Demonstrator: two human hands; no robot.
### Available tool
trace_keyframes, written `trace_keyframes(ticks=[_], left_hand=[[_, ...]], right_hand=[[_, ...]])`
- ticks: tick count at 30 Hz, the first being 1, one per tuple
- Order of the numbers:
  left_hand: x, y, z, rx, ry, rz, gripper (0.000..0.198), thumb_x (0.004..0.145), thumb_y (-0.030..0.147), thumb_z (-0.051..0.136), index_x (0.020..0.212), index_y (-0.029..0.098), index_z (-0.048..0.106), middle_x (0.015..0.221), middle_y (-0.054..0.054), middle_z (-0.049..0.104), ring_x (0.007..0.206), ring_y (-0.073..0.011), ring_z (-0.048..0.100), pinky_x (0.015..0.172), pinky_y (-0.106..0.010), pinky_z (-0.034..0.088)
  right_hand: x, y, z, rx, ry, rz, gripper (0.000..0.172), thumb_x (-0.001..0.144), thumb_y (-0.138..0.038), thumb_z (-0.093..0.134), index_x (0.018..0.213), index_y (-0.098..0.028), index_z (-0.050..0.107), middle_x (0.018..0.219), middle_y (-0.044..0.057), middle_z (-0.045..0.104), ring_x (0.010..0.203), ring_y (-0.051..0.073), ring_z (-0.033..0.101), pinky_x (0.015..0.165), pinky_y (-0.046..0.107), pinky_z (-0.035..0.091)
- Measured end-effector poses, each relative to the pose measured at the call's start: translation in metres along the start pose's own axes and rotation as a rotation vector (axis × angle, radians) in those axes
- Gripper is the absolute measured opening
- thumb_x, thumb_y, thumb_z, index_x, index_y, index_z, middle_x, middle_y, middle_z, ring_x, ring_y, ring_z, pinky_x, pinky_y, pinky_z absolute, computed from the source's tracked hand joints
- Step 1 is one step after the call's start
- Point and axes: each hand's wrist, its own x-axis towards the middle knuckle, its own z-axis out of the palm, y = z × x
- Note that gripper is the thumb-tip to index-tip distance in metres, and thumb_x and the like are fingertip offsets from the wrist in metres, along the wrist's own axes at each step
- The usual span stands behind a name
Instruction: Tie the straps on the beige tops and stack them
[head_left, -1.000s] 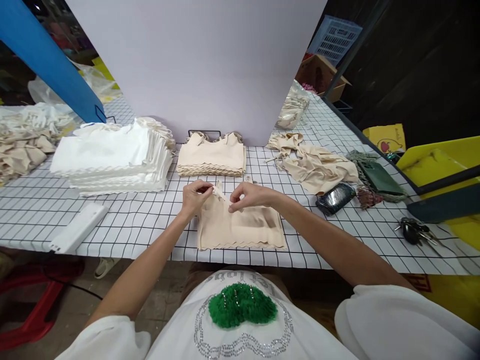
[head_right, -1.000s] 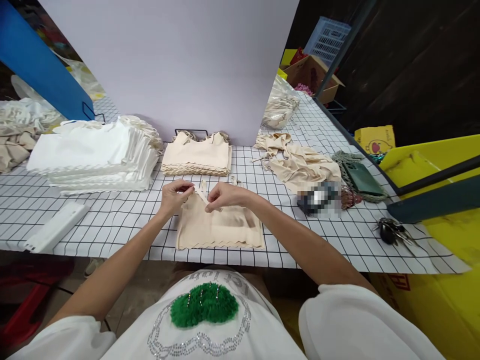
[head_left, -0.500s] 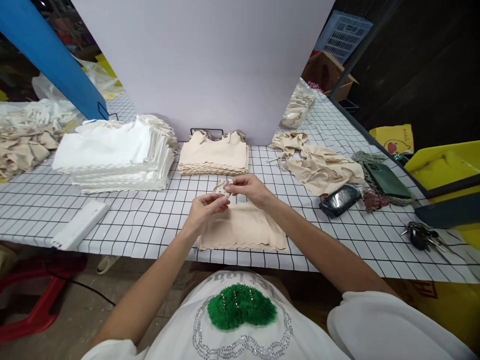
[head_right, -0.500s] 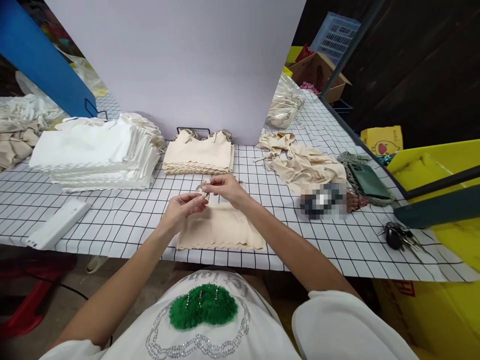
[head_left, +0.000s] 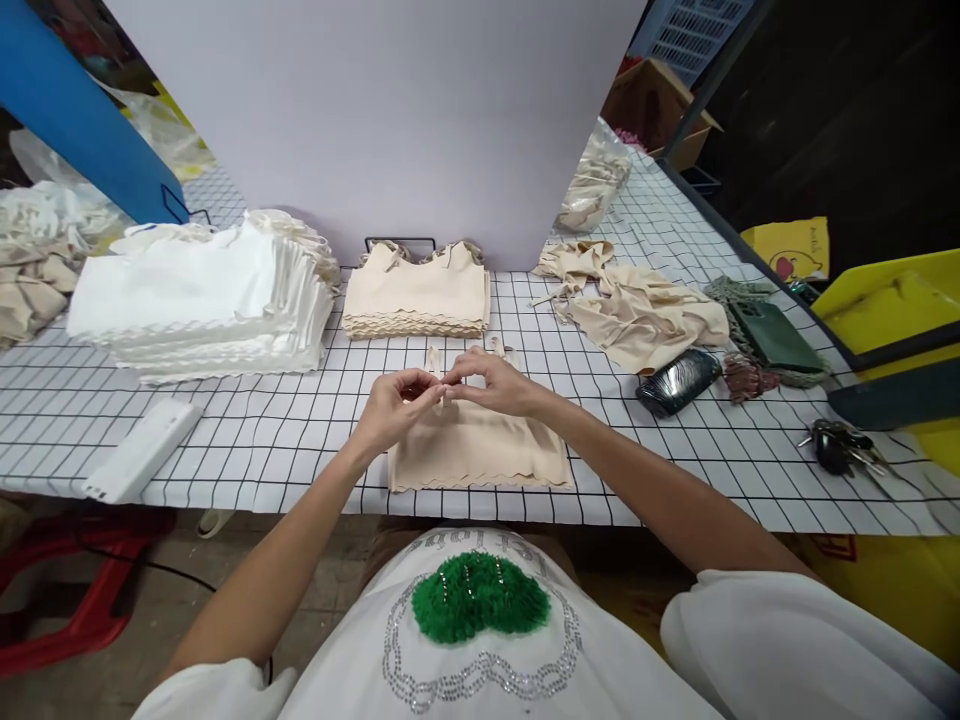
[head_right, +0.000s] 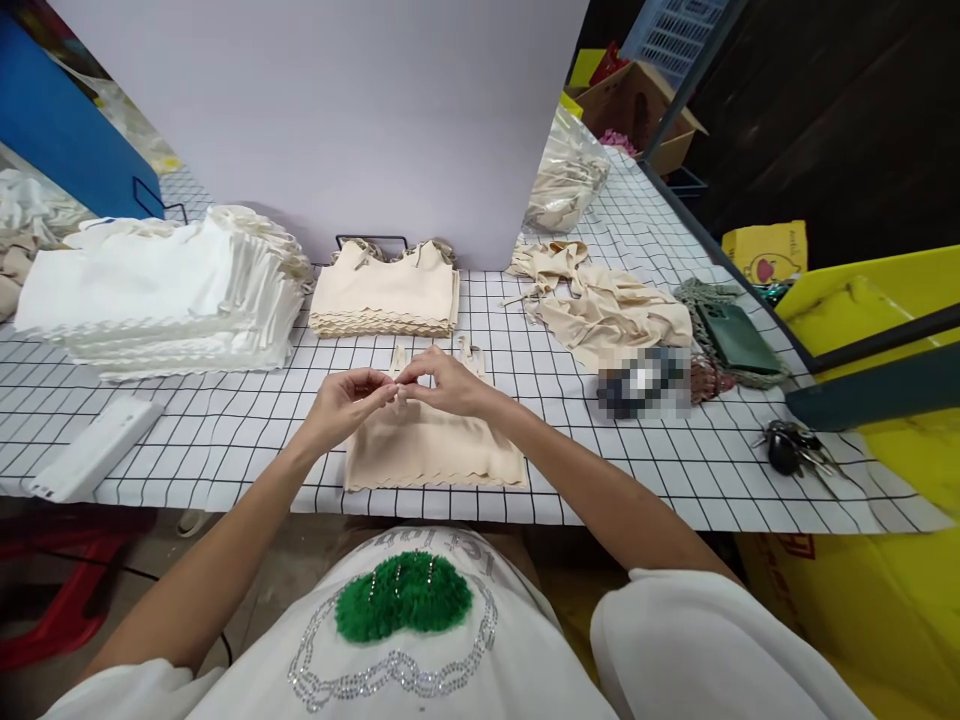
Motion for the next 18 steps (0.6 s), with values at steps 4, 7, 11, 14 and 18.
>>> trace_keyframes(ticks=[4, 7, 11, 14, 18], left_hand=[[-0.001, 0.001, 0.001, 0.116, -0.001, 0.069, 0.020, 0.086, 0.037, 0.072, 0.081, 0.017, 0.073, 0.077, -0.005, 0.073, 0.069, -0.0160, 0.066, 0.062, -0.028, 0.053], [-0.002, 0.004, -0.001, 0.244, -0.028, 0.156, 0.016, 0.088, 0.031, 0.067, 0.080, 0.018, 0.071, 0.075, -0.003, 0.071, 0.068, -0.0150, 0.062, 0.061, -0.027, 0.049], [0.003, 0.018, -0.010, 0.382, -0.110, 0.192, 0.017, 0.091, 0.030, 0.063, 0.080, 0.019, 0.070, 0.073, -0.002, 0.069, 0.063, -0.0138, 0.056, 0.059, -0.027, 0.045], [0.012, 0.031, -0.018, 0.420, -0.145, 0.201, 0.018, 0.091, 0.032, 0.062, 0.080, 0.019, 0.068, 0.071, -0.002, 0.066, 0.064, -0.0145, 0.056, 0.059, -0.027, 0.043], [0.018, 0.028, -0.019, 0.419, -0.103, 0.230, 0.017, 0.092, 0.033, 0.063, 0.083, 0.020, 0.067, 0.075, -0.002, 0.067, 0.068, -0.0156, 0.058, 0.063, -0.029, 0.046]], right_hand=[[0.002, 0.000, 0.002, 0.065, 0.020, -0.014, 0.023, 0.087, -0.042, 0.073, 0.096, -0.021, 0.076, 0.109, 0.008, 0.070, 0.111, 0.025, 0.057, 0.101, 0.045, 0.042], [0.002, -0.005, 0.000, 0.260, -0.069, -0.013, 0.026, 0.089, -0.041, 0.070, 0.106, -0.021, 0.072, 0.113, 0.007, 0.070, 0.108, 0.022, 0.062, 0.101, 0.042, 0.045], [0.008, -0.010, -0.008, 0.386, -0.170, 0.065, 0.029, 0.086, -0.042, 0.072, 0.104, -0.018, 0.072, 0.101, 0.005, 0.071, 0.094, 0.019, 0.063, 0.088, 0.035, 0.050], [0.015, -0.011, -0.016, 0.301, -0.140, 0.076, 0.026, 0.084, -0.043, 0.072, 0.089, -0.018, 0.075, 0.086, 0.003, 0.071, 0.086, 0.018, 0.061, 0.082, 0.033, 0.048], [0.019, -0.010, -0.022, 0.185, 0.006, 0.028, 0.021, 0.080, -0.041, 0.074, 0.079, -0.020, 0.077, 0.077, 0.003, 0.070, 0.082, 0.019, 0.060, 0.079, 0.034, 0.045]])
